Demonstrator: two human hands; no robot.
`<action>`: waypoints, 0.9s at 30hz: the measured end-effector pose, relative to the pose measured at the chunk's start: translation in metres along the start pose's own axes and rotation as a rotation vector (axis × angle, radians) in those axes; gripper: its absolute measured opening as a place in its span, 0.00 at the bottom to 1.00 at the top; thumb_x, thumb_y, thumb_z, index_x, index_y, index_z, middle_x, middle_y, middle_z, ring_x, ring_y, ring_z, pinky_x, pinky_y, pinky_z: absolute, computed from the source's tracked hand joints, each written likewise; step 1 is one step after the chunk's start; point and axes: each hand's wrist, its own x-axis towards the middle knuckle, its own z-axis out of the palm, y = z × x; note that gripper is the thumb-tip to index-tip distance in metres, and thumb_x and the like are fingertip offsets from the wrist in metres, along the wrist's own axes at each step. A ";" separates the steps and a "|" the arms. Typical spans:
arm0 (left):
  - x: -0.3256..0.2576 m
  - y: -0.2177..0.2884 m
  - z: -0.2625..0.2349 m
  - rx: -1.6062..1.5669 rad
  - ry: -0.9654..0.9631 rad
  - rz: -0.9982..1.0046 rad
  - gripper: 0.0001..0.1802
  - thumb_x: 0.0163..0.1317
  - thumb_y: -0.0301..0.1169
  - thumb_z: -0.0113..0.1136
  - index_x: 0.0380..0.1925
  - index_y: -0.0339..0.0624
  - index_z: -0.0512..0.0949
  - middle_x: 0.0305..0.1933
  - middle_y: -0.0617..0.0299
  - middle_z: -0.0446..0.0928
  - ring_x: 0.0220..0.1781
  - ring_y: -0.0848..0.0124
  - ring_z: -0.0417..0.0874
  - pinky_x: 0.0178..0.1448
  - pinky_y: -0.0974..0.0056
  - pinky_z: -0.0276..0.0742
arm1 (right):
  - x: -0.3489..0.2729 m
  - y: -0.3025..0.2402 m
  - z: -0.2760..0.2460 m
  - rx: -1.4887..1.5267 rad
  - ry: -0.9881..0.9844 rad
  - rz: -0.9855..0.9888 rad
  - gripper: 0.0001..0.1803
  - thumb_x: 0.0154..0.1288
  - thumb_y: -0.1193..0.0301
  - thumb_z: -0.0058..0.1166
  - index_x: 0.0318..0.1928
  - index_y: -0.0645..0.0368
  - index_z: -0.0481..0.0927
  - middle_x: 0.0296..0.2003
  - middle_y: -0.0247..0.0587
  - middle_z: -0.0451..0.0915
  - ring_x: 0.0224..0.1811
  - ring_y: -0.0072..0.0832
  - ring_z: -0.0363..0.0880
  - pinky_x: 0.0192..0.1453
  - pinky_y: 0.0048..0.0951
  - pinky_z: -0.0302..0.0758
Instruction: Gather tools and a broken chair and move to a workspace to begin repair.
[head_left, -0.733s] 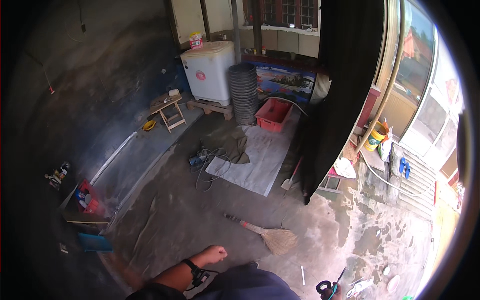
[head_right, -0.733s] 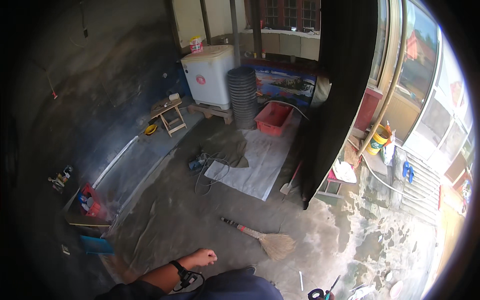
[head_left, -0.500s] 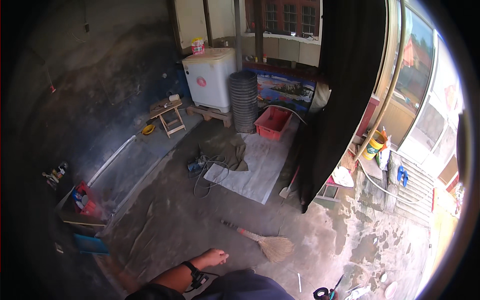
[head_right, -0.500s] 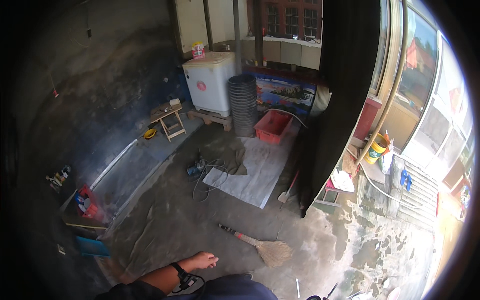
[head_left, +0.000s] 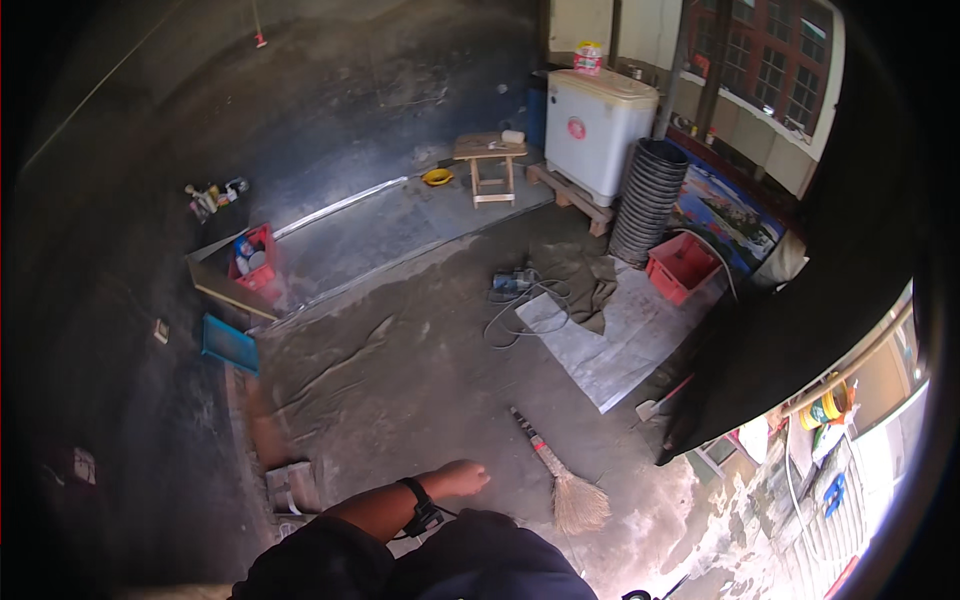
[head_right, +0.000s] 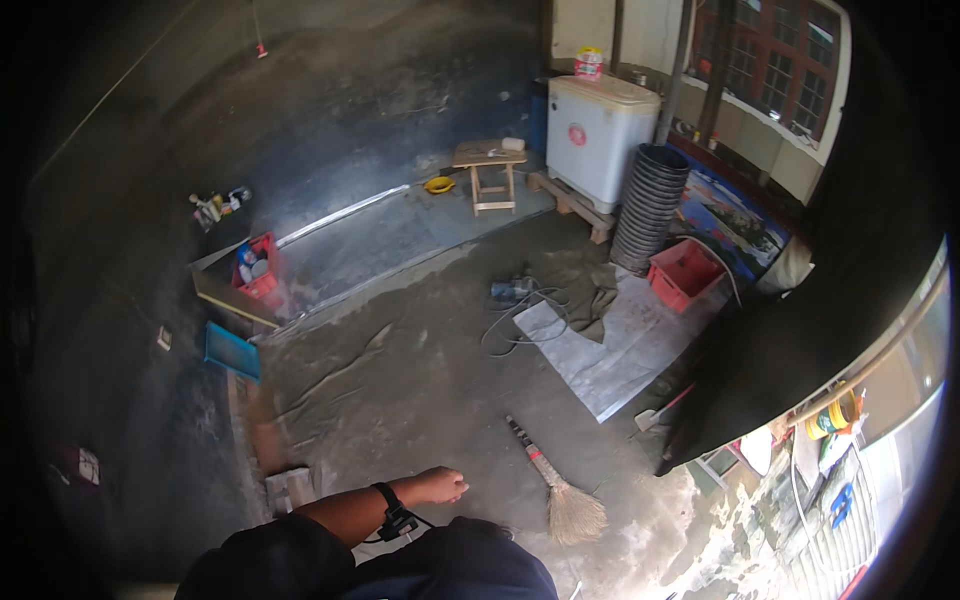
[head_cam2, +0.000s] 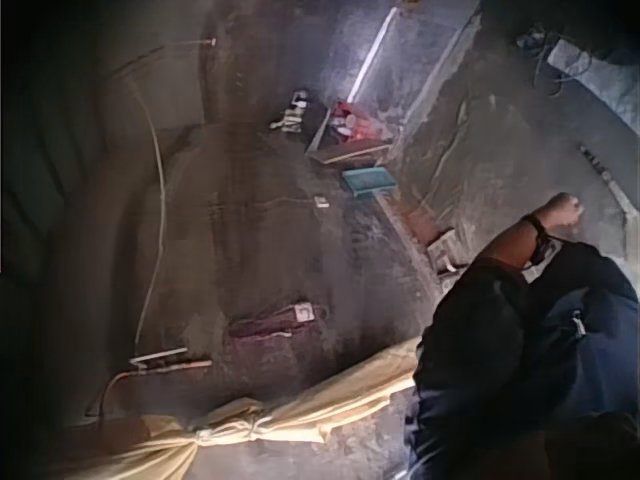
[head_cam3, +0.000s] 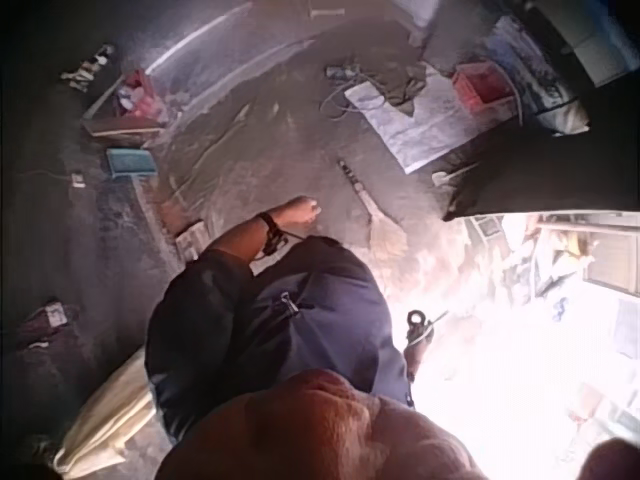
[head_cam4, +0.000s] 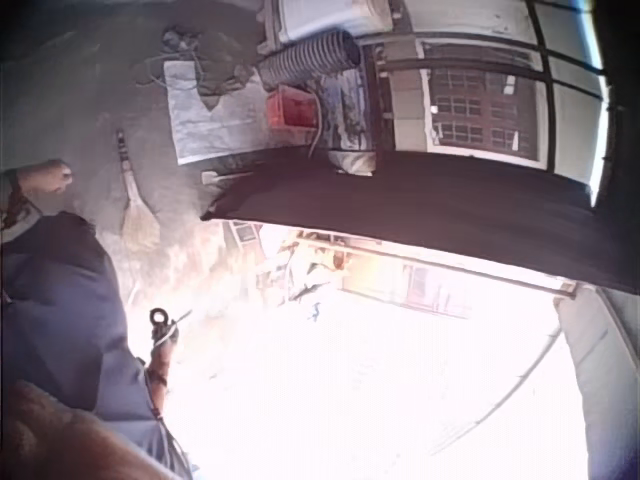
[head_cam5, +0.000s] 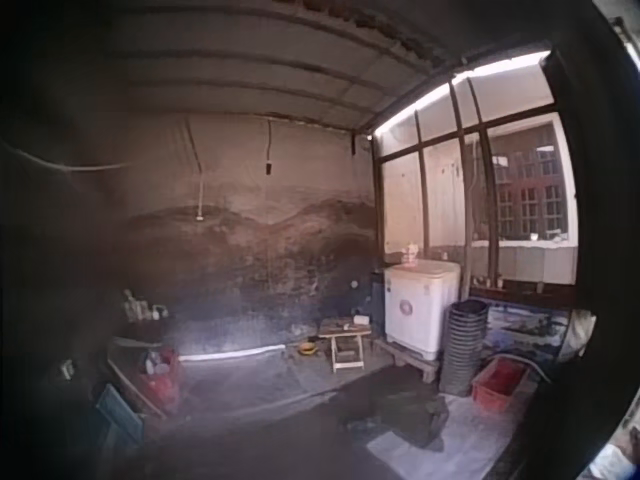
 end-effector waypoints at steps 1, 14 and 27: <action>0.001 -0.009 0.004 -0.031 0.037 -0.018 0.19 0.64 0.39 0.48 0.30 0.33 0.80 0.30 0.44 0.81 0.36 0.50 0.84 0.43 0.50 0.76 | 0.003 -0.005 0.004 -0.020 0.031 0.032 0.27 0.68 0.71 0.55 0.63 0.58 0.60 0.30 0.36 0.76 0.24 0.20 0.73 0.23 0.20 0.69; -0.017 -0.068 0.018 0.194 0.065 0.151 0.13 0.59 0.34 0.54 0.25 0.36 0.80 0.27 0.44 0.80 0.31 0.45 0.81 0.37 0.49 0.76 | 0.029 0.027 -0.004 -0.058 -0.013 0.071 0.29 0.67 0.71 0.57 0.64 0.56 0.59 0.32 0.39 0.77 0.25 0.21 0.74 0.23 0.19 0.71; 0.097 0.077 0.040 0.227 -0.495 -0.016 0.08 0.69 0.30 0.51 0.33 0.37 0.75 0.30 0.60 0.79 0.28 0.73 0.83 0.28 0.70 0.77 | -0.191 0.085 0.037 0.319 0.753 0.205 0.37 0.50 0.72 0.66 0.63 0.56 0.69 0.37 0.38 0.80 0.34 0.22 0.75 0.38 0.23 0.73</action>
